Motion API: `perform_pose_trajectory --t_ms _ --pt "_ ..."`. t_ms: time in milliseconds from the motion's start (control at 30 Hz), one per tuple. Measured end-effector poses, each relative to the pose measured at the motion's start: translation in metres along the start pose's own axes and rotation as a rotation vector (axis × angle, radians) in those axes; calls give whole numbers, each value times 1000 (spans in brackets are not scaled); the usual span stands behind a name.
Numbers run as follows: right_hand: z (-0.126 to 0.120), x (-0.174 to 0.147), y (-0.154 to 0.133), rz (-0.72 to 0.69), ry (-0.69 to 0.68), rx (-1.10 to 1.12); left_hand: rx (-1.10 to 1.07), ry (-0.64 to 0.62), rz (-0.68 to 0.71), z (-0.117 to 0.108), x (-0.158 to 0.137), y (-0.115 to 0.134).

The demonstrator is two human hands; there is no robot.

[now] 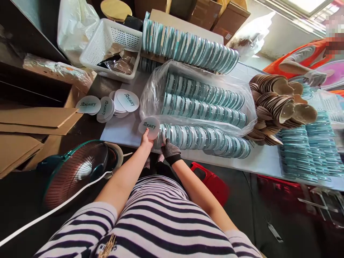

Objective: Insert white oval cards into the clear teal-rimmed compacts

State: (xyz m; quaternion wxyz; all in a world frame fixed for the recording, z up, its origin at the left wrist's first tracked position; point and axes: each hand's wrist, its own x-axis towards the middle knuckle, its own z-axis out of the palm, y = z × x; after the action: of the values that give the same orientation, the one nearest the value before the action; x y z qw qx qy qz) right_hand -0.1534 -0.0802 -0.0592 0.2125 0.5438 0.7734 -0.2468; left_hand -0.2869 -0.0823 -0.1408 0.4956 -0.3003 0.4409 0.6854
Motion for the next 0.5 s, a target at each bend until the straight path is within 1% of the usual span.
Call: perform_pose_trajectory --t_ms 100,200,300,400,500 --pt "2 -3 6 23 81 34 2 -54 66 8 -2 10" --pt "3 -8 13 14 94 68 -7 -120 202 20 -1 18" --pt "2 -2 12 -10 122 120 58 -170 325 33 -2 13" --pt "3 13 7 -17 123 189 199 -213 331 39 -5 1" --pt "7 24 7 -2 73 259 219 -198 314 40 -7 -5"
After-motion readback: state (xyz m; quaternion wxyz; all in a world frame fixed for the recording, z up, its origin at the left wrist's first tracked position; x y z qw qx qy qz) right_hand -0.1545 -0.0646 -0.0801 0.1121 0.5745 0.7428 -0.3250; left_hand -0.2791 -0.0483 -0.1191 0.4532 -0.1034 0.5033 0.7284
